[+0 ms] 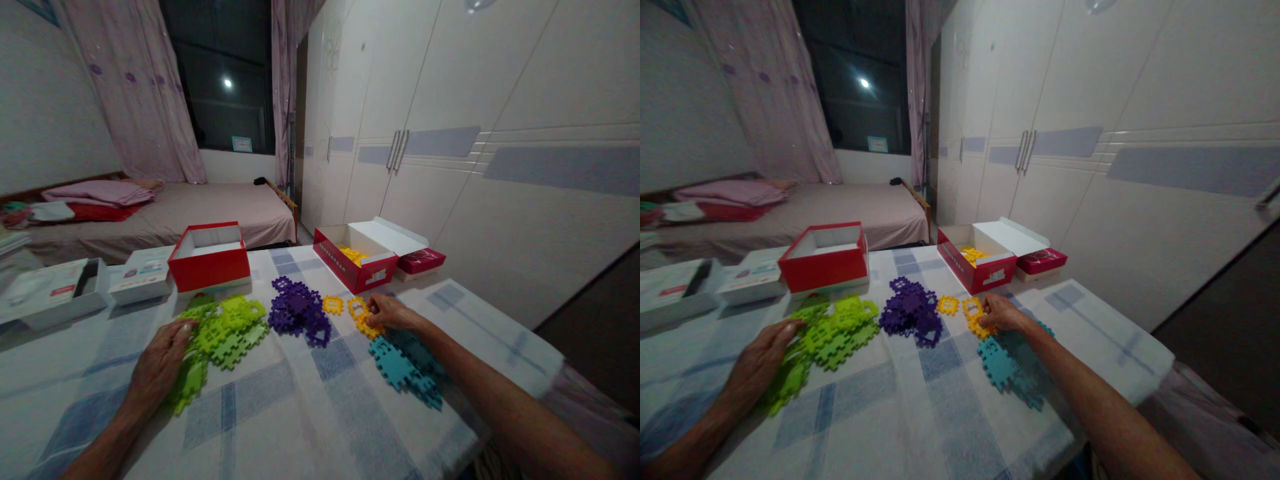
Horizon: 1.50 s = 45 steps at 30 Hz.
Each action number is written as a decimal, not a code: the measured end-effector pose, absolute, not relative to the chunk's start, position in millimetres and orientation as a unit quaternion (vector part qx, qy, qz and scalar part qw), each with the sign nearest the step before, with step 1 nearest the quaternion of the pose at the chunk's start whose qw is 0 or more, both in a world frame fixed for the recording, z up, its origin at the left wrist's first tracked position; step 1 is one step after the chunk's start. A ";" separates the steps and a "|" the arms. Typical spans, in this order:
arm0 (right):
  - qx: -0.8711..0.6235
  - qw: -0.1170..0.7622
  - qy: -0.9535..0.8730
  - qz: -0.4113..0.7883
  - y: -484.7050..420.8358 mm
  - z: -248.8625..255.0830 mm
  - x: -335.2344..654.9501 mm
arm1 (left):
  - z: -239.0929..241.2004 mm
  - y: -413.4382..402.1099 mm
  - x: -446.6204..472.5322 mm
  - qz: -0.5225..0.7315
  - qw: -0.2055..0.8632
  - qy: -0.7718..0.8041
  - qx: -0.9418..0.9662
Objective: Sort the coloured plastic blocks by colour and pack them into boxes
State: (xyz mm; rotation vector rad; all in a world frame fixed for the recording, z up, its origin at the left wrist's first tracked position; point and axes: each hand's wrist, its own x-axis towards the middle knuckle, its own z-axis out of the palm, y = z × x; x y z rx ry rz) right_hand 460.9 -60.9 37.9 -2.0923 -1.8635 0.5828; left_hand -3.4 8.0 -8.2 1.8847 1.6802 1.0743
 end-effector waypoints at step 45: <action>-0.738 0.218 -0.623 0.139 -34.3 31.7 438.5 | -11.2 9.4 -5.7 0.388 0.172 0.595 0.682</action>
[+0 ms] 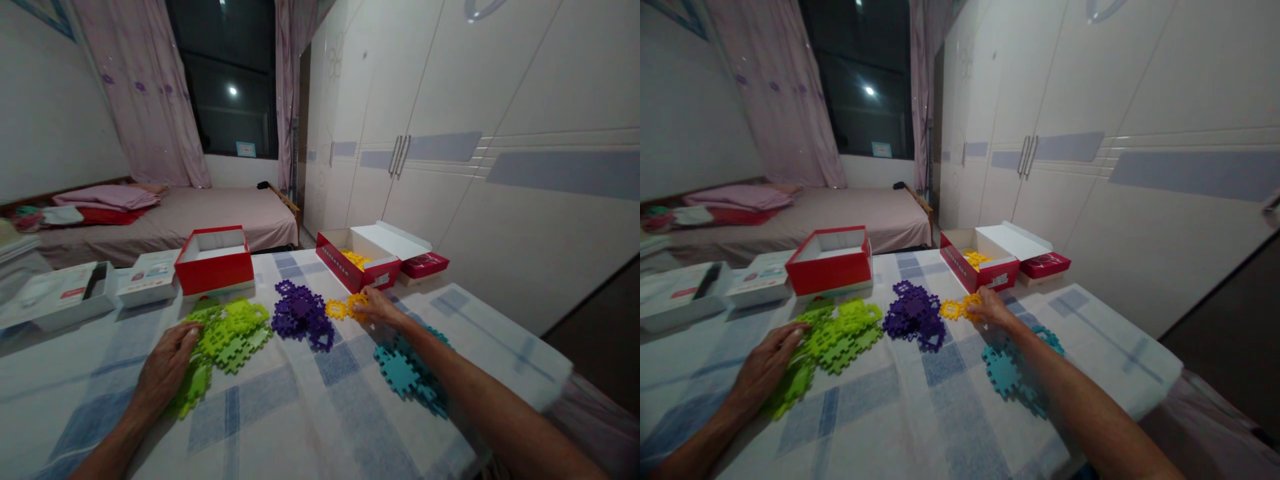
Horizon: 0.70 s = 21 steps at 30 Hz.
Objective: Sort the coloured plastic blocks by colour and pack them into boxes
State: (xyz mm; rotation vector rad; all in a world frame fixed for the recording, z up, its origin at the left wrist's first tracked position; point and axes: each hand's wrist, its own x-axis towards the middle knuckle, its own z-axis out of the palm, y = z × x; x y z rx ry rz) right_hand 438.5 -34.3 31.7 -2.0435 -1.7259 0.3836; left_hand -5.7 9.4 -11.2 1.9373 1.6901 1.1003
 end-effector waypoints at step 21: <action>-0.653 0.165 -0.738 0.034 -20.6 87.5 397.7 | -10.6 8.2 -2.9 0.402 0.156 0.583 0.689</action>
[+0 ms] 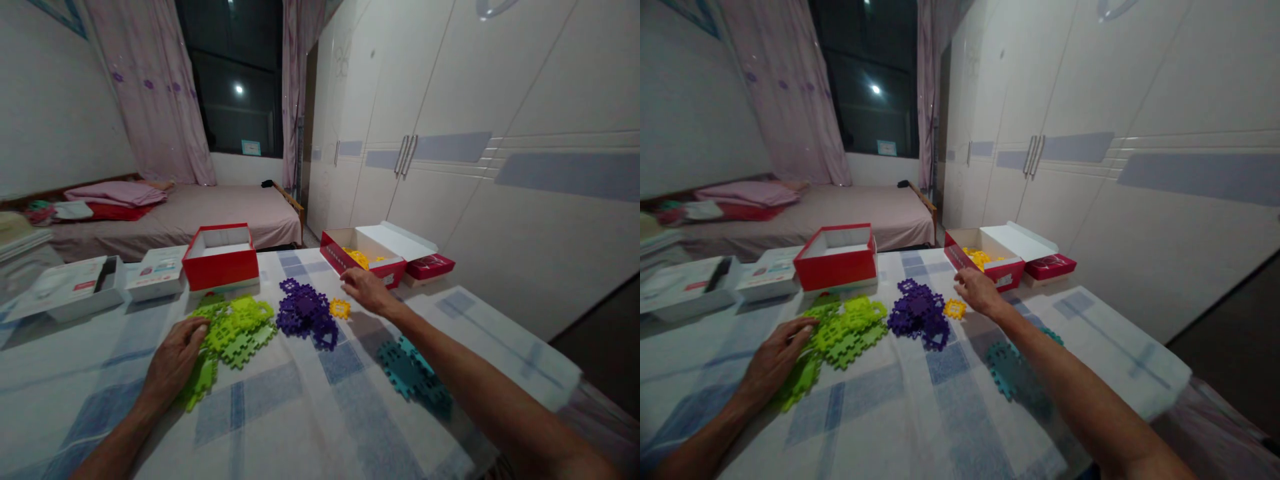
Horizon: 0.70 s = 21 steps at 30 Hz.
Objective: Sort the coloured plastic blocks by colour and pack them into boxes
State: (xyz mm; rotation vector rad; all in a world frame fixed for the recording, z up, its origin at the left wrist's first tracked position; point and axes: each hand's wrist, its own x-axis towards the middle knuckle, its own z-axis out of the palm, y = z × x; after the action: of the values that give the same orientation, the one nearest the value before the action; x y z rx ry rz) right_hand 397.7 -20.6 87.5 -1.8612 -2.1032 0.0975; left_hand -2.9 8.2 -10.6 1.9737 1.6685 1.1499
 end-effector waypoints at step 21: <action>-0.744 0.416 -0.520 -0.053 10.6 128.4 458.1 | -12.1 9.7 -6.2 0.392 0.146 0.582 0.698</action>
State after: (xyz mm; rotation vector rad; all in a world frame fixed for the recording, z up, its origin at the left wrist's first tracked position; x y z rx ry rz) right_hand 458.1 10.6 128.4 -1.8693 -1.3046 -0.1333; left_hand -6.2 9.7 -12.1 2.0090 1.6747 1.1290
